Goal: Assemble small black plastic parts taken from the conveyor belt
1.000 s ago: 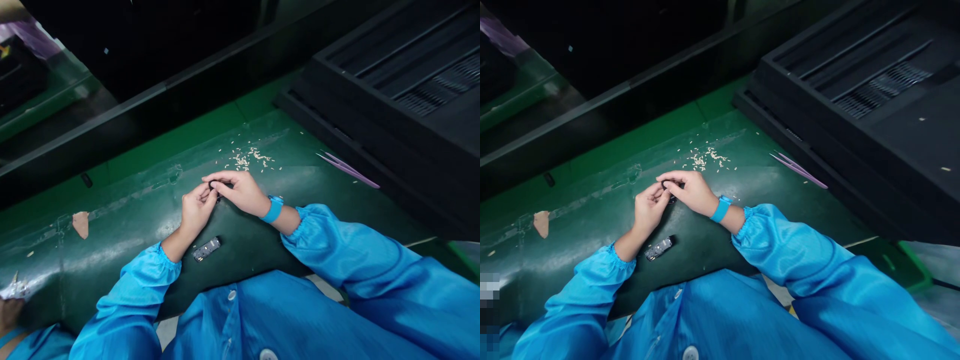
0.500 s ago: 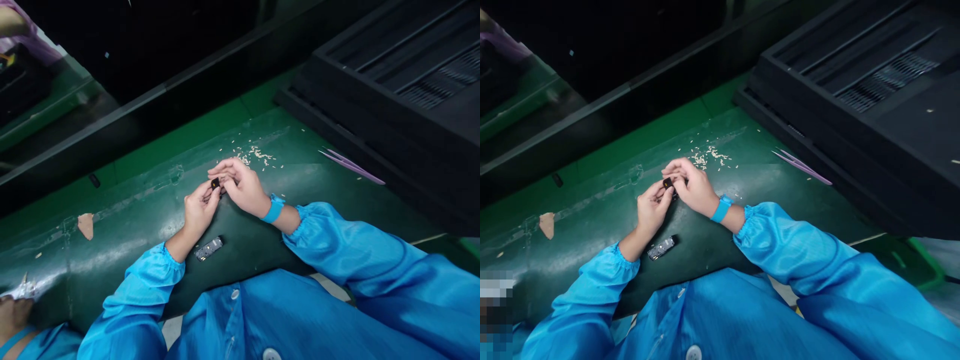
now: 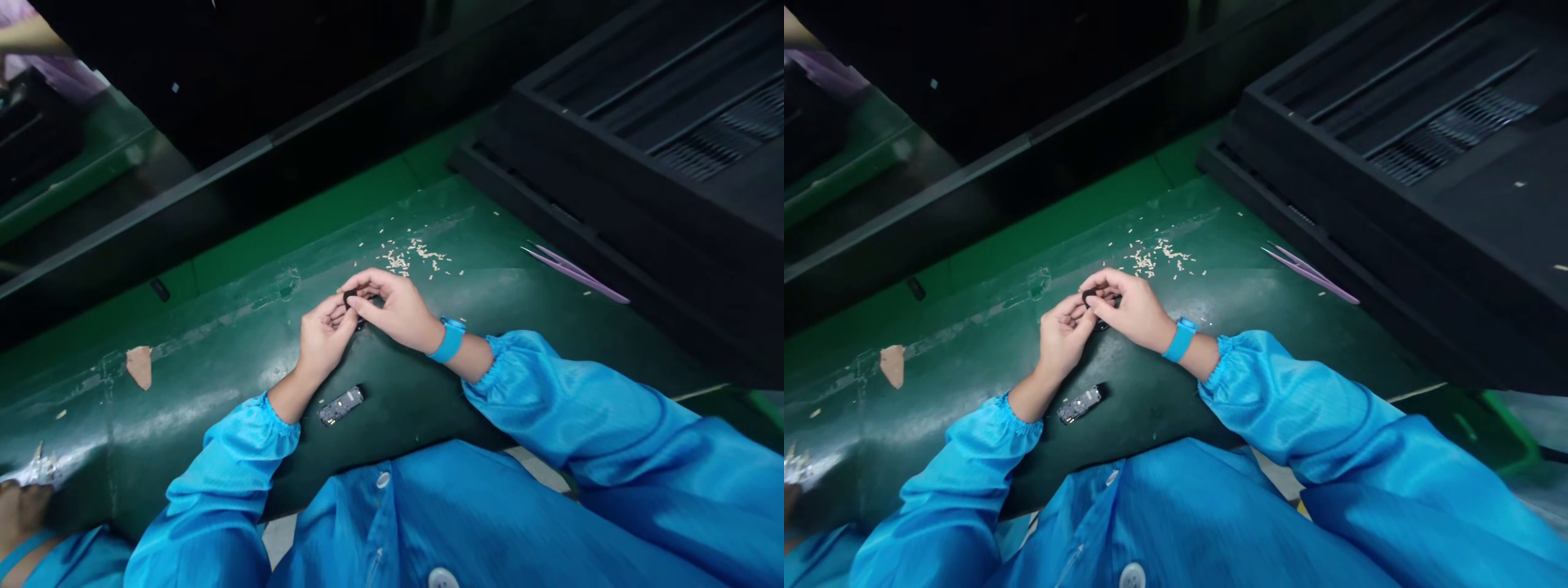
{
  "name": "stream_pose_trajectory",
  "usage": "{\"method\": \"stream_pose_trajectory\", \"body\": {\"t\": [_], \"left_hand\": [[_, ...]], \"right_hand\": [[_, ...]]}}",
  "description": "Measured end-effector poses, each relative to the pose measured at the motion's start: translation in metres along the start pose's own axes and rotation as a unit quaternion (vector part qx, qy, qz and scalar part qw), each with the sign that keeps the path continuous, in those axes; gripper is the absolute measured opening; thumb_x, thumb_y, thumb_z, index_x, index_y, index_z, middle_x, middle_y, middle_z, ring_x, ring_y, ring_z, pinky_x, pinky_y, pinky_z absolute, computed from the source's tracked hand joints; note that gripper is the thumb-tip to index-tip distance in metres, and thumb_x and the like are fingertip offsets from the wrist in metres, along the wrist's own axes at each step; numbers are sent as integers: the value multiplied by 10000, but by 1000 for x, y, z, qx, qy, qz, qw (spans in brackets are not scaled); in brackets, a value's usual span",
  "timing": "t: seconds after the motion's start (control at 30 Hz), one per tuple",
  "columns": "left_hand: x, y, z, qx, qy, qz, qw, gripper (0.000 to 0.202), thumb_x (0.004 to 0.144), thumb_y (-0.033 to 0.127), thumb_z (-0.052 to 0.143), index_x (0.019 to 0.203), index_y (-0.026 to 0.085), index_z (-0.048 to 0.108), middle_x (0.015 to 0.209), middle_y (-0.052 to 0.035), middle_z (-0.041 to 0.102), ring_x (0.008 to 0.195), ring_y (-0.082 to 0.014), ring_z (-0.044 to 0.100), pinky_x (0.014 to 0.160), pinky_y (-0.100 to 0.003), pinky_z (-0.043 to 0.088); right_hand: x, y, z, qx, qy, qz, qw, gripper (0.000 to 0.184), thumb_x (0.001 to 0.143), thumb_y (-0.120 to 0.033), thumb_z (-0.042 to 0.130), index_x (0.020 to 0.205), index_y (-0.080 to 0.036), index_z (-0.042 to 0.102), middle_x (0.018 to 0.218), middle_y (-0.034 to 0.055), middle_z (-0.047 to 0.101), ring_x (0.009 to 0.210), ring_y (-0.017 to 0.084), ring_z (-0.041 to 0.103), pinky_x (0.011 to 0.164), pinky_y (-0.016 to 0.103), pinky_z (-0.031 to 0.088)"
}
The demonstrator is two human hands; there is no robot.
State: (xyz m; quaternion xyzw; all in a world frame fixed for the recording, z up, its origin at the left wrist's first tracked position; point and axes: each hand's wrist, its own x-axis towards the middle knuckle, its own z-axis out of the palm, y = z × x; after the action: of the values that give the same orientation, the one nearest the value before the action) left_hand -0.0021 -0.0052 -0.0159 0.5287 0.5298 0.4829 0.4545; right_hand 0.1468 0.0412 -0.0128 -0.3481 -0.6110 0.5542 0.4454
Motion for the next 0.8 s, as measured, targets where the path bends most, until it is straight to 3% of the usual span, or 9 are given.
{"method": "stream_pose_trajectory", "body": {"t": [0.27, 0.4, 0.5, 0.57, 0.63, 0.73, 0.8], "left_hand": [[0, 3, -2, 40, -27, 16, 999, 258, 928, 363, 644, 1050, 152, 731, 904, -69, 773, 841, -187, 736, 776, -300, 593], [-2, 4, -2, 116, -30, 49, 992, 217, 935, 340, 631, 845, 163, 716, 727, -23, 703, 700, -156, 676, 675, -265, 556], [-2, 2, -1, 90, -18, 53, 994, 217, 916, 367, 663, 856, 166, 719, 761, -36, 709, 765, -172, 704, 746, -285, 587], [0, 0, -2, 15, 6, 27, 1000, 273, 892, 416, 702, 1019, 174, 723, 940, -71, 744, 861, -189, 732, 813, -315, 608], [4, -1, -4, -42, 51, -7, 998, 383, 860, 442, 746, 1153, 199, 697, 993, -67, 733, 813, -168, 732, 753, -291, 614], [7, -2, -8, -47, 99, -15, 994, 463, 835, 396, 789, 1257, 239, 682, 816, 4, 670, 666, -101, 658, 644, -211, 571], [6, -1, -8, -33, 98, -2, 995, 478, 834, 373, 791, 1283, 246, 687, 775, 17, 648, 659, -86, 626, 644, -194, 564]], "right_hand": [[2, 4, -2, 32, -19, 24, 999, 173, 845, -267, 652, 988, -171, 650, 950, 55, 719, 853, 160, 674, 807, 325, 571], [3, 6, -2, 30, -43, 25, 998, 151, 782, -177, 613, 930, -190, 583, 891, 21, 645, 810, 144, 617, 758, 303, 539], [2, 4, -1, 10, -49, 3, 999, 198, 780, -147, 594, 965, -203, 552, 927, 23, 629, 832, 151, 624, 772, 309, 539], [-1, 1, 0, -37, -8, -35, 999, 209, 828, -164, 597, 1025, -212, 548, 989, 46, 643, 907, 176, 648, 821, 335, 548], [-4, -3, 0, -126, 30, -94, 987, 186, 867, -191, 616, 1040, -220, 556, 1046, 75, 650, 1006, 217, 644, 879, 376, 543], [-9, -8, -2, -278, -3, -175, 945, 116, 899, -251, 656, 987, -214, 589, 1028, 100, 663, 1019, 266, 627, 892, 425, 534], [-11, -9, -2, -344, -39, -190, 919, 110, 932, -258, 629, 1023, -197, 620, 1004, 111, 677, 980, 274, 631, 872, 431, 541]]}}
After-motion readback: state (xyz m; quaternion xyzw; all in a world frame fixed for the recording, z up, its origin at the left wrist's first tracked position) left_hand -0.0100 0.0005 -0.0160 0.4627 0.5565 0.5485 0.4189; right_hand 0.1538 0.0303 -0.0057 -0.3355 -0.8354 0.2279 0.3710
